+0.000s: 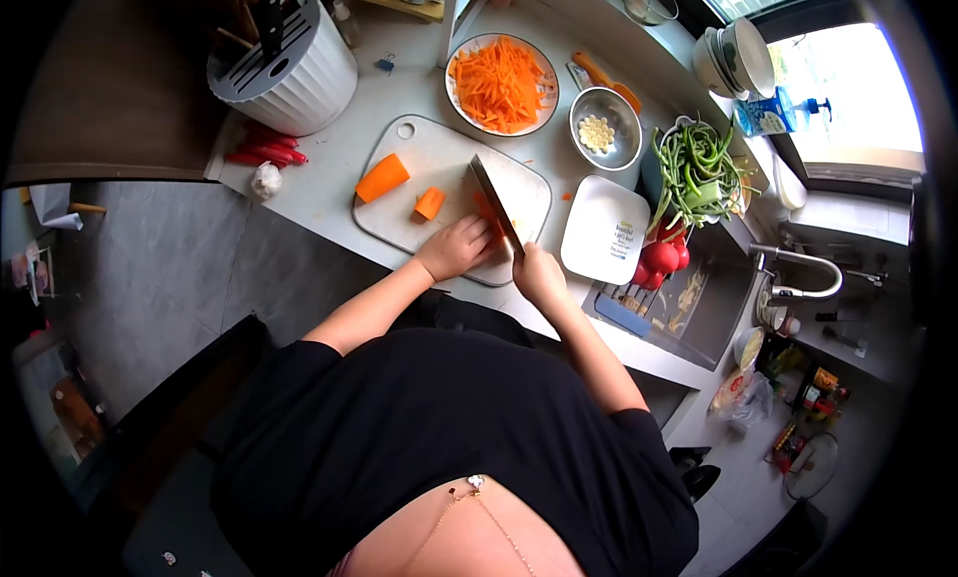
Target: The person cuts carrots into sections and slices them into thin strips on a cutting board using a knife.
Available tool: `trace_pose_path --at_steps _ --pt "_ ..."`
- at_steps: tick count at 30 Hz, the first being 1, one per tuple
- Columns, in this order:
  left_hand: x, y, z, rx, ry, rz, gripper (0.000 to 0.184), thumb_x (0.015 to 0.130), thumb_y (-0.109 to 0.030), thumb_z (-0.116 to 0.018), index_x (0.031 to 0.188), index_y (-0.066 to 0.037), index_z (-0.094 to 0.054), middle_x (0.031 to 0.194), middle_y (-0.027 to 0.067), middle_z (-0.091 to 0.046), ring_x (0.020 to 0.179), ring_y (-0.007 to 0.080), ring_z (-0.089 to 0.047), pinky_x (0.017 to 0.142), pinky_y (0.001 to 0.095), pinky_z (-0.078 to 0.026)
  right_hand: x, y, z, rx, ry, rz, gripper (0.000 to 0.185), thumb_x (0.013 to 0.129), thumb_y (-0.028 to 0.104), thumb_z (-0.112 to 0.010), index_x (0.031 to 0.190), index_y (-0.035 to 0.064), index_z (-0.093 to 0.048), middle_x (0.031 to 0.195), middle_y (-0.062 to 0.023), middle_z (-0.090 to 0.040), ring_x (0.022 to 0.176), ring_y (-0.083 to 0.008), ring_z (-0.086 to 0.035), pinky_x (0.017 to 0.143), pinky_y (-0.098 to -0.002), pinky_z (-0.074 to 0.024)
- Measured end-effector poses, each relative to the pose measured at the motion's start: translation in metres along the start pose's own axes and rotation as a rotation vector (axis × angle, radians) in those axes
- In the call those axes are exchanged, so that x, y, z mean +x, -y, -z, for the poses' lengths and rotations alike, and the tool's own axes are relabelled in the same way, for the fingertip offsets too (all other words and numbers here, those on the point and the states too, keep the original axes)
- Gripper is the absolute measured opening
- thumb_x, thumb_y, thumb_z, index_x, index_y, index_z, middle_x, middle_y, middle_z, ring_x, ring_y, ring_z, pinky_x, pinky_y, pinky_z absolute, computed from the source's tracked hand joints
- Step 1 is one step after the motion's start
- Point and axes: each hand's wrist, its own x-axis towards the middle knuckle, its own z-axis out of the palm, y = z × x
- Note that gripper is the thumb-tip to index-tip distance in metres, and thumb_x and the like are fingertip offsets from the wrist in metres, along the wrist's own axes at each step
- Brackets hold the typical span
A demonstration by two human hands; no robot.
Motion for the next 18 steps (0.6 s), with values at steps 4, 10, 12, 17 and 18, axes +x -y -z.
trace_pose_path --at_steps 4,10,12,17,18 --pt "-0.006 -0.005 -0.001 0.078 -0.031 0.042 0.03 0.079 -0.025 -0.068 0.105 -0.012 -0.063 0.119 0.0168 -0.051 0.094 0.0356 -0.056 0.077 0.0403 -0.051 -0.011 -0.006 0.0 0.028 -0.069 0.013 0.025 0.09 0.023 -0.049 0.084 -0.0006 -0.057 0.074 -0.0271 -0.062 0.072 -0.0447 -0.062 0.069 -0.054 -0.0482" --pt "-0.004 -0.001 -0.002 0.057 0.042 0.118 0.03 0.08 -0.026 -0.067 0.106 -0.013 -0.063 0.119 0.0183 -0.051 0.095 0.0334 -0.058 0.075 0.0397 -0.052 -0.007 -0.007 0.017 0.109 -0.115 -0.003 0.025 0.09 0.02 -0.053 0.083 -0.003 -0.057 0.071 -0.0292 -0.06 0.071 -0.0464 -0.06 0.066 -0.0518 -0.0474" --pt "-0.003 0.001 0.0 0.094 -0.051 0.052 0.031 0.079 -0.026 -0.067 0.106 -0.013 -0.063 0.119 0.0185 -0.052 0.096 0.0327 -0.058 0.075 0.0392 -0.052 -0.003 -0.009 0.012 0.085 -0.088 0.003 0.026 0.091 0.022 -0.052 0.082 -0.0021 -0.057 0.071 -0.0292 -0.061 0.07 -0.0458 -0.061 0.067 -0.0533 -0.0485" --pt "-0.006 0.004 -0.003 0.076 0.01 0.085 0.032 0.077 -0.026 -0.068 0.106 -0.012 -0.064 0.12 0.019 -0.051 0.099 0.0336 -0.057 0.078 0.0391 -0.052 0.006 -0.006 0.001 0.035 -0.051 -0.018 0.024 0.089 0.02 -0.052 0.083 -0.0022 -0.057 0.072 -0.0285 -0.062 0.07 -0.0454 -0.062 0.068 -0.0533 -0.049" --pt "-0.005 0.002 -0.003 0.084 0.006 0.073 0.032 0.077 -0.026 -0.068 0.105 -0.012 -0.064 0.12 0.0192 -0.051 0.1 0.0339 -0.057 0.079 0.039 -0.052 0.009 -0.005 0.0 0.024 -0.052 -0.027 0.024 0.089 0.02 -0.052 0.083 -0.0022 -0.057 0.073 -0.0283 -0.062 0.071 -0.0451 -0.062 0.069 -0.0532 -0.0492"
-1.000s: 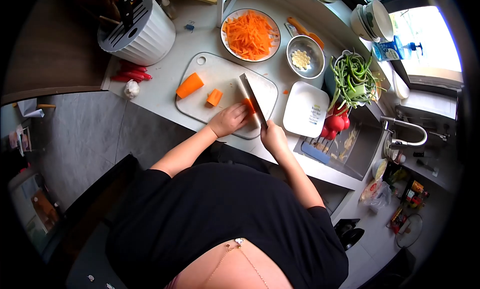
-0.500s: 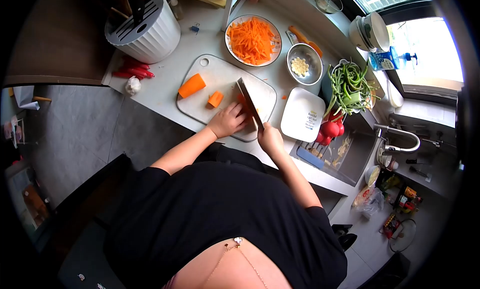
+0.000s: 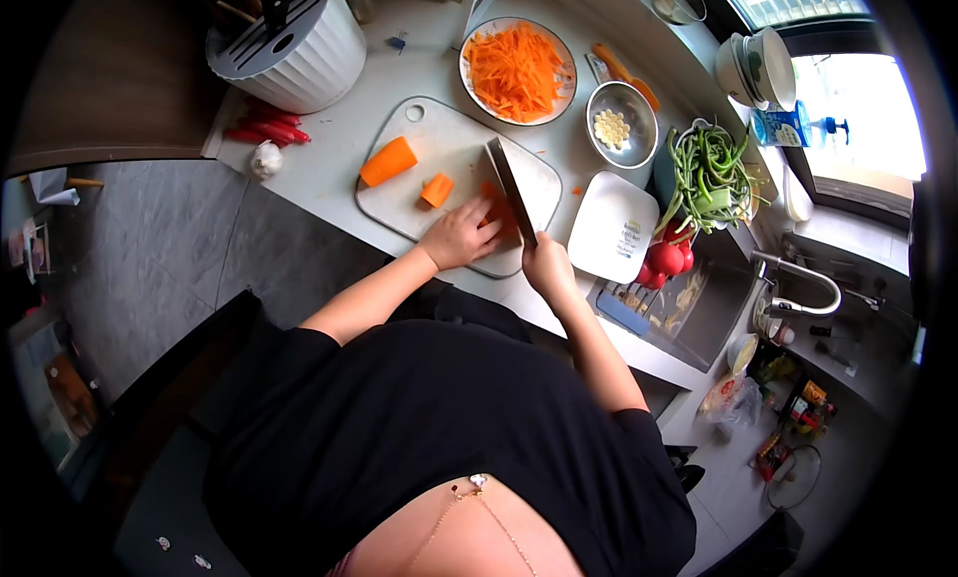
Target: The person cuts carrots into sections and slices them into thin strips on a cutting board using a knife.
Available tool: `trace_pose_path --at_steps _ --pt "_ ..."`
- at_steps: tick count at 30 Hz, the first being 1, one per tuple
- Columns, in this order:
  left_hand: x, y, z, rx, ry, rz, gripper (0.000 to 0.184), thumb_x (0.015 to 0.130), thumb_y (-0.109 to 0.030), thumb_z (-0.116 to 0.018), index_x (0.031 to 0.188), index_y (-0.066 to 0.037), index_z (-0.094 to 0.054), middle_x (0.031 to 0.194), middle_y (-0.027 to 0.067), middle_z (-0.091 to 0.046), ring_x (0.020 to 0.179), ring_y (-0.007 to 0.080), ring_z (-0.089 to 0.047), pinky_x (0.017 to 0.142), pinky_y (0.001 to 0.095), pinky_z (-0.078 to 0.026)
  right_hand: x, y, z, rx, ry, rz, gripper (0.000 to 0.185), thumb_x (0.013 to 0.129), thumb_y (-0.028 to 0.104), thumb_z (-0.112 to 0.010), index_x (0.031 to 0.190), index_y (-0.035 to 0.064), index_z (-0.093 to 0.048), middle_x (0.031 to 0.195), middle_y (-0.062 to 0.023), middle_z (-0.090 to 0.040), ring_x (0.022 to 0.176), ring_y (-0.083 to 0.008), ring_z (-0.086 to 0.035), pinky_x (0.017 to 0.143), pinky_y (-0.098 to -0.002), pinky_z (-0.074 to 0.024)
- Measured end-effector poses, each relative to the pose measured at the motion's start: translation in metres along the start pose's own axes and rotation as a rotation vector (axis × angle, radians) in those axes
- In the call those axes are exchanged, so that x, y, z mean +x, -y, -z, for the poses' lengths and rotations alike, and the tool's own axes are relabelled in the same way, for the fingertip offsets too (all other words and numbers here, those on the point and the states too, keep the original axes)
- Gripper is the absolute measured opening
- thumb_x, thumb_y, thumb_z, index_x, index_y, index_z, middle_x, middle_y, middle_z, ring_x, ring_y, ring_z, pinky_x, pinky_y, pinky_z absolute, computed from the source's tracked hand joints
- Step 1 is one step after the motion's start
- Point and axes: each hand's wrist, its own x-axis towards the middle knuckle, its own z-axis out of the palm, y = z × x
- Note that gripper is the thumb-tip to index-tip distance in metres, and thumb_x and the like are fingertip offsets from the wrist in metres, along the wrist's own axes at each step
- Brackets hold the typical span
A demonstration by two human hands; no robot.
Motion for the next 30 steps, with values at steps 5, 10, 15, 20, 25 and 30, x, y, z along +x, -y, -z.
trace_pose_path --at_steps 5,10,15,20,25,30 --pt "-0.002 0.0 -0.001 -0.024 -0.017 -0.014 0.031 0.077 -0.025 -0.068 0.105 -0.011 -0.064 0.12 0.0195 -0.052 0.101 0.0356 -0.056 0.078 0.0393 -0.052 0.02 0.006 -0.001 0.049 -0.063 0.068 0.025 0.089 0.023 -0.053 0.082 -0.0012 -0.057 0.074 -0.0275 -0.062 0.072 -0.0448 -0.062 0.068 -0.0529 -0.049" --pt "0.0 -0.004 0.001 -0.057 0.12 0.117 0.03 0.08 -0.027 -0.067 0.105 -0.01 -0.063 0.12 0.0184 -0.052 0.103 0.0338 -0.056 0.078 0.0399 -0.052 -0.003 0.0 0.007 0.067 -0.099 0.089 0.024 0.09 0.022 -0.053 0.08 -0.0003 -0.056 0.069 -0.0269 -0.061 0.068 -0.0449 -0.061 0.064 -0.0526 -0.0491" --pt "0.004 -0.003 0.005 -0.06 -0.032 0.014 0.029 0.079 -0.026 -0.067 0.103 -0.01 -0.063 0.116 0.0146 -0.054 0.097 0.0327 -0.057 0.077 0.0393 -0.052 0.004 0.007 -0.006 -0.039 -0.022 0.046 0.023 0.089 0.022 -0.052 0.081 0.0004 -0.056 0.071 -0.0263 -0.062 0.069 -0.0445 -0.062 0.065 -0.0524 -0.0497" --pt "0.004 -0.001 0.001 -0.012 -0.06 -0.053 0.028 0.078 -0.023 -0.067 0.101 -0.006 -0.063 0.112 0.0119 -0.055 0.098 0.0296 -0.056 0.078 0.0389 -0.051 0.026 0.008 -0.002 0.053 -0.058 0.11 0.026 0.088 0.023 -0.053 0.082 -0.0013 -0.058 0.073 -0.0279 -0.062 0.069 -0.0449 -0.062 0.064 -0.0524 -0.0498" --pt "-0.001 0.001 -0.006 -0.017 -0.044 -0.081 0.028 0.08 -0.021 -0.065 0.102 -0.004 -0.062 0.108 0.0095 -0.056 0.097 0.027 -0.055 0.075 0.0388 -0.05 -0.008 0.013 0.01 0.096 -0.06 0.043 0.028 0.09 0.022 -0.054 0.079 -0.0037 -0.057 0.07 -0.0301 -0.059 0.071 -0.0475 -0.06 0.065 -0.053 -0.0471" --pt "0.005 -0.001 0.001 -0.107 -0.066 -0.046 0.03 0.081 -0.021 -0.065 0.105 -0.004 -0.061 0.107 0.0086 -0.057 0.095 0.0271 -0.055 0.076 0.0381 -0.05 -0.006 0.011 0.003 -0.027 0.03 0.031 0.027 0.09 0.022 -0.051 0.082 -0.0025 -0.058 0.073 -0.028 -0.062 0.069 -0.0451 -0.062 0.066 -0.0535 -0.0492"
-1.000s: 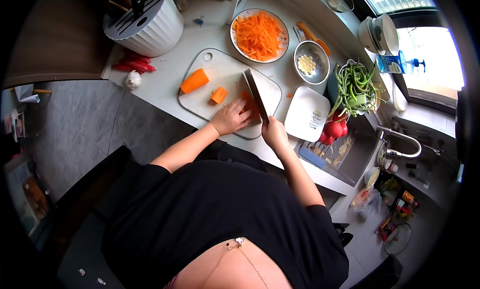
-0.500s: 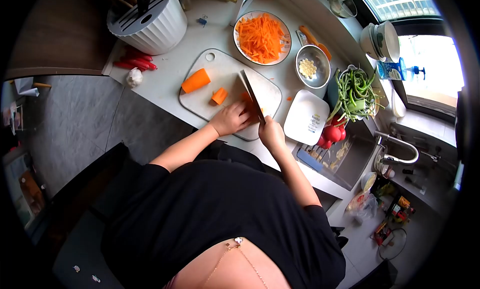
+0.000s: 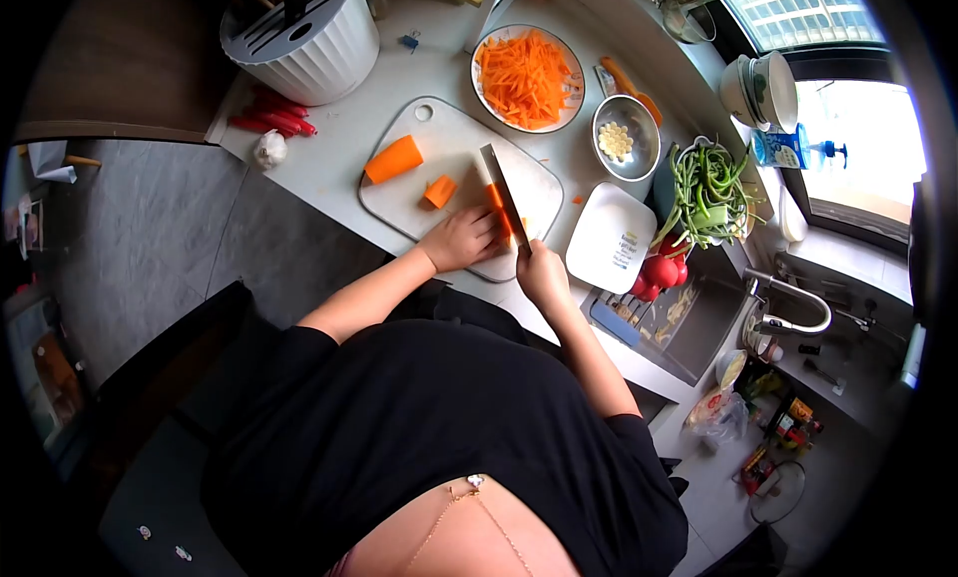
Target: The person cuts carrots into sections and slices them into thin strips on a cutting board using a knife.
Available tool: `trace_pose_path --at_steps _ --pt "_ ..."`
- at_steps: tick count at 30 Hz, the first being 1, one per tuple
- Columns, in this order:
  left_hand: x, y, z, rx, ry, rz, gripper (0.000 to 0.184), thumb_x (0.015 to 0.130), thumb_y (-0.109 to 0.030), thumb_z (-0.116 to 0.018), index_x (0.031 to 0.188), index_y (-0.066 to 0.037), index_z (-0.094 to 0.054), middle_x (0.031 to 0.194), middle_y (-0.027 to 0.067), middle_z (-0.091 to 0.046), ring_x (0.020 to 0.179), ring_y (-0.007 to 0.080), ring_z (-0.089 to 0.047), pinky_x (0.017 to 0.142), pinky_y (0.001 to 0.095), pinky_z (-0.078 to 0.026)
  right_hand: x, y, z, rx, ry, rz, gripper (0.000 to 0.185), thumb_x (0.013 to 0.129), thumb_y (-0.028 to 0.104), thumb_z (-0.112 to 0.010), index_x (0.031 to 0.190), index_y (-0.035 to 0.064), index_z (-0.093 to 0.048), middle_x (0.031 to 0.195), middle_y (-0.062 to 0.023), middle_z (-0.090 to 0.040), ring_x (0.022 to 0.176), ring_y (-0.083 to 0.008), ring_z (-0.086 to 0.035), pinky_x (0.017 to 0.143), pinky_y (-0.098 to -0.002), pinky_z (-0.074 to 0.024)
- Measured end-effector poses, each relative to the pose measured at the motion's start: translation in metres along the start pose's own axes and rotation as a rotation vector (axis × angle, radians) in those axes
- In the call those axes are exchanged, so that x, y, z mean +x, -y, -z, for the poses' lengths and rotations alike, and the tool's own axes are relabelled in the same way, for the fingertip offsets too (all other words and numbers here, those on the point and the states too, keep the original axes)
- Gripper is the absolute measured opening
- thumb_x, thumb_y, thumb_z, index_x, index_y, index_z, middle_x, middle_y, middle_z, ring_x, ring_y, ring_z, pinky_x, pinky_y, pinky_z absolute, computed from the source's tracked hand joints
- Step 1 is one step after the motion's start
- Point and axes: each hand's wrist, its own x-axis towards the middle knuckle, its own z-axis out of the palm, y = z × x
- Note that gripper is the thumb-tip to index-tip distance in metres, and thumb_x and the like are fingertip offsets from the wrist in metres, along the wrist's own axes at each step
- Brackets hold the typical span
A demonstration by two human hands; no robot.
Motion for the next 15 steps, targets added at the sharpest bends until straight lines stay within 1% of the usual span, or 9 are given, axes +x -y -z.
trace_pose_path --at_steps 3,6,7,9,10,11,12,15 --pt "0.001 0.002 -0.002 -0.009 0.041 -0.017 0.03 0.081 -0.02 -0.065 0.105 -0.004 -0.061 0.105 0.0091 -0.058 0.095 0.0277 -0.055 0.076 0.0381 -0.05 0.013 0.006 -0.004 -0.002 0.025 -0.027 0.027 0.09 0.022 -0.05 0.083 -0.0032 -0.058 0.075 -0.027 -0.063 0.07 -0.0447 -0.062 0.067 -0.0529 -0.0495" --pt "0.003 -0.002 0.003 0.048 0.002 -0.04 0.03 0.079 -0.019 -0.066 0.105 -0.004 -0.061 0.103 0.01 -0.059 0.093 0.0282 -0.056 0.075 0.0384 -0.05 0.033 0.007 -0.005 0.08 -0.025 0.044 0.028 0.089 0.022 -0.051 0.084 -0.0034 -0.059 0.075 -0.0268 -0.063 0.071 -0.0448 -0.062 0.067 -0.0525 -0.0496" --pt "0.0 -0.003 0.003 0.033 0.021 -0.03 0.03 0.079 -0.018 -0.066 0.104 -0.003 -0.061 0.102 0.0103 -0.059 0.092 0.0284 -0.056 0.076 0.0384 -0.05 0.031 0.01 0.002 0.1 -0.031 0.045 0.028 0.089 0.023 -0.051 0.084 -0.0029 -0.059 0.074 -0.0274 -0.063 0.071 -0.0447 -0.062 0.067 -0.0528 -0.0494" --pt "0.001 -0.001 0.003 0.015 0.039 -0.009 0.03 0.078 -0.018 -0.066 0.103 -0.003 -0.061 0.102 0.011 -0.059 0.091 0.0287 -0.057 0.077 0.0383 -0.05 0.02 0.004 0.004 0.06 -0.064 0.058 0.027 0.09 0.023 -0.051 0.083 -0.0023 -0.059 0.073 -0.0274 -0.063 0.07 -0.0446 -0.062 0.067 -0.0528 -0.0492" --pt "0.003 -0.003 0.002 0.046 -0.082 -0.04 0.029 0.077 -0.017 -0.067 0.102 -0.002 -0.061 0.103 0.0116 -0.059 0.091 0.0291 -0.058 0.078 0.0382 -0.05 0.015 0.005 0.006 0.035 -0.07 0.071 0.027 0.09 0.023 -0.051 0.083 -0.002 -0.059 0.072 -0.0273 -0.062 0.07 -0.0446 -0.062 0.066 -0.0529 -0.0491" --pt "-0.002 0.002 -0.001 0.058 -0.035 -0.036 0.03 0.078 -0.017 -0.067 0.102 -0.001 -0.061 0.104 0.0117 -0.059 0.093 0.0292 -0.057 0.077 0.0384 -0.05 0.006 0.005 0.009 0.13 -0.05 -0.004 0.028 0.089 0.022 -0.054 0.082 -0.0041 -0.058 0.072 -0.0286 -0.061 0.074 -0.0466 -0.06 0.069 -0.0515 -0.0476" --pt "-0.006 0.003 -0.003 0.063 0.02 -0.033 0.03 0.078 -0.018 -0.067 0.102 -0.001 -0.061 0.105 0.0118 -0.059 0.094 0.0293 -0.057 0.077 0.0386 -0.051 -0.002 0.006 0.01 0.116 -0.034 0.0 0.027 0.089 0.022 -0.054 0.082 -0.0041 -0.058 0.072 -0.0286 -0.061 0.074 -0.0466 -0.06 0.068 -0.0517 -0.0475" --pt "-0.008 0.004 -0.006 0.053 0.036 -0.004 0.03 0.079 -0.019 -0.067 0.103 -0.002 -0.061 0.107 0.0114 -0.058 0.097 0.0292 -0.056 0.077 0.0388 -0.051 -0.006 0.005 0.01 0.059 -0.02 0.024 0.025 0.089 0.019 -0.054 0.081 -0.0038 -0.058 0.073 -0.0288 -0.061 0.073 -0.0462 -0.06 0.068 -0.0526 -0.0474"
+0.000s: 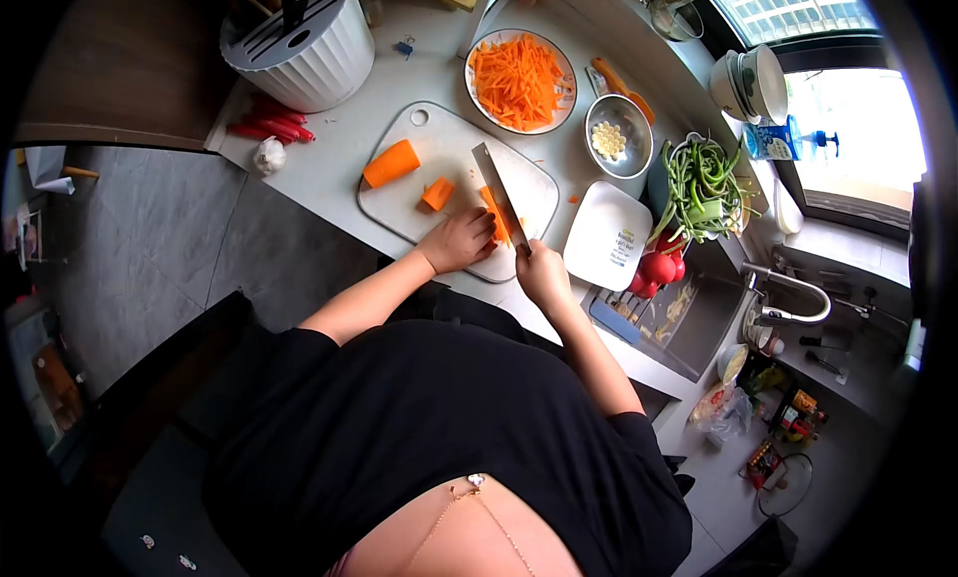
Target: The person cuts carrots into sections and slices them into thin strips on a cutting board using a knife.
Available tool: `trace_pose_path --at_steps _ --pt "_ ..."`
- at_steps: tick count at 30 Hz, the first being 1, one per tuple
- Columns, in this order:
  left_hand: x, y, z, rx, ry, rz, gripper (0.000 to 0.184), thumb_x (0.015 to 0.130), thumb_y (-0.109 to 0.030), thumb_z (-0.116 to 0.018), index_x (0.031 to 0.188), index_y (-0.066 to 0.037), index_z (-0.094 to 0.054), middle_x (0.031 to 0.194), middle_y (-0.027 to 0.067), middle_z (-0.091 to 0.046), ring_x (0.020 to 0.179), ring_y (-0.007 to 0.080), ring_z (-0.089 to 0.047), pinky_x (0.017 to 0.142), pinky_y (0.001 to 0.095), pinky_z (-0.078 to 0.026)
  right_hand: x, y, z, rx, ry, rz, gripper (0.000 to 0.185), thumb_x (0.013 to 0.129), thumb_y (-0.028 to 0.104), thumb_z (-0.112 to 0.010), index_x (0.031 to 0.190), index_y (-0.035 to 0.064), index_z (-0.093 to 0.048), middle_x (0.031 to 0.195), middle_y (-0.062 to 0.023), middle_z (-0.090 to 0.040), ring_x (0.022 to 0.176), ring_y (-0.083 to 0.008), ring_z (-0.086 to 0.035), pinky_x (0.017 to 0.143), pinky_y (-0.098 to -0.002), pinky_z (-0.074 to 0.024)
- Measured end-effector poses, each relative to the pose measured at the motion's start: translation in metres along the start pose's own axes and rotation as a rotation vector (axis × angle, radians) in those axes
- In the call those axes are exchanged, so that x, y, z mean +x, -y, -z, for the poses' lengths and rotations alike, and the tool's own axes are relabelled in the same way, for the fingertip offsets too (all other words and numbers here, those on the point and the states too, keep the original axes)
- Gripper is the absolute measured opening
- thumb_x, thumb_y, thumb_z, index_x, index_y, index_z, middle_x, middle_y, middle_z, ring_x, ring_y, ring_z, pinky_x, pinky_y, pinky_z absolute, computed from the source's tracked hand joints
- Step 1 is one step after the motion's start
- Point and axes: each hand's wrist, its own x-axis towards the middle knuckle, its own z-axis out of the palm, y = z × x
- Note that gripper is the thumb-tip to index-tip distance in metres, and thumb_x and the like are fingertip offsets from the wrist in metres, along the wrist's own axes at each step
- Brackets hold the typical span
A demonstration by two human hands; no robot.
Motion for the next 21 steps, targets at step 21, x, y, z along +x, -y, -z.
trace_pose_path --at_steps 21 --pt "-0.003 -0.001 0.005 0.033 0.008 0.01 0.028 0.077 -0.021 -0.066 0.095 -0.002 -0.06 0.103 0.0124 -0.056 0.091 0.0287 -0.056 0.073 0.04 -0.05 -0.013 0.005 0.003 -0.028 -0.013 -0.001 0.027 0.09 0.022 -0.051 0.079 -0.0027 -0.058 0.072 -0.029 -0.061 0.07 -0.0446 -0.062 0.068 -0.0529 -0.0492"
